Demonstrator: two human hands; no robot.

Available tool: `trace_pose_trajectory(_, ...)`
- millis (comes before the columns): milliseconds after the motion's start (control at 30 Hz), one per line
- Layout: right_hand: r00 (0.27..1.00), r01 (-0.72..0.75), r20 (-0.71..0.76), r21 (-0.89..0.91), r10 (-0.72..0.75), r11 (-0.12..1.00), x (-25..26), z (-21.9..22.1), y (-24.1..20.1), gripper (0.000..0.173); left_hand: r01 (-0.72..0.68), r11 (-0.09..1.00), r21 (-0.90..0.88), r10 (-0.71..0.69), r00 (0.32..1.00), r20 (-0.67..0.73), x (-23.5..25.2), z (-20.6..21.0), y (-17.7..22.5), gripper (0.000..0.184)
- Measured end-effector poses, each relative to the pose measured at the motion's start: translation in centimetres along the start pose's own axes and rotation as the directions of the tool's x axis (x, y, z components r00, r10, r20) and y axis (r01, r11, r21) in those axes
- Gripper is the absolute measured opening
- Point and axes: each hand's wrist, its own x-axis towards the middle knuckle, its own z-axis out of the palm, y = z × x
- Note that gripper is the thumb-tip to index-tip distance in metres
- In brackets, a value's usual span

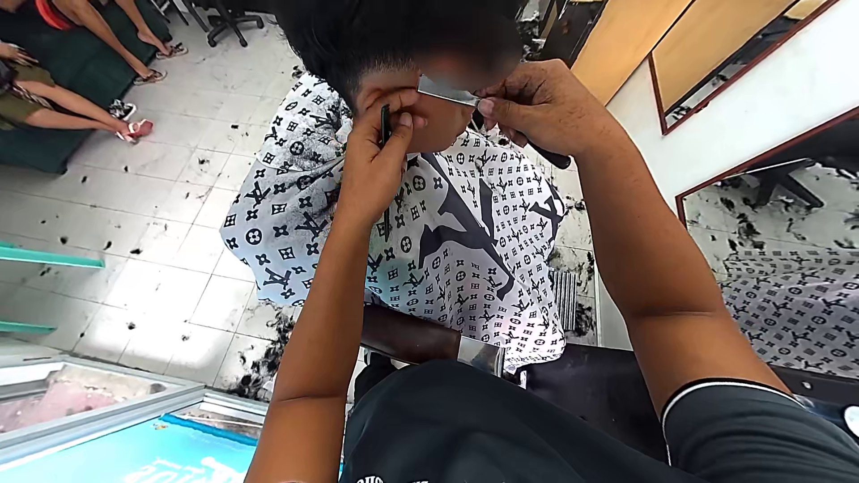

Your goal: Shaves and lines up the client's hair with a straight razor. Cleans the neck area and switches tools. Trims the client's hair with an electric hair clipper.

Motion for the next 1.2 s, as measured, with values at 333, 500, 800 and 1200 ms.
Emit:
trace_pose_trajectory(333, 0.999, -0.033, 0.023, 0.004, 0.033, 0.999, 0.67, 0.2, -0.04, 0.016, 0.007, 1.0, 0.018, -0.007, 1.0, -0.02, 0.04, 0.16, -0.17, 0.026)
trace_pose_trajectory(500, 0.999, -0.03, 0.026, 0.034, 0.029, 0.999, 0.67, 0.06, 0.22, 0.016, 0.016, 0.999, 0.03, -0.015, 1.0, -0.023, 0.09, 0.12, -0.1, 0.027)
trace_pose_trajectory(800, 0.999, -0.034, 0.016, 0.052, 0.034, 0.998, 0.72, -0.03, 0.11, 0.016, 0.003, 0.999, 0.045, -0.002, 1.0, -0.015, 0.12, 0.08, -0.06, 0.028)
trace_pose_trajectory(1200, 0.999, -0.048, 0.026, 0.057, 0.047, 0.997, 0.78, 0.05, 0.28, 0.016, 0.007, 0.999, 0.033, -0.007, 1.0, -0.015, 0.17, 0.04, -0.08, 0.026)
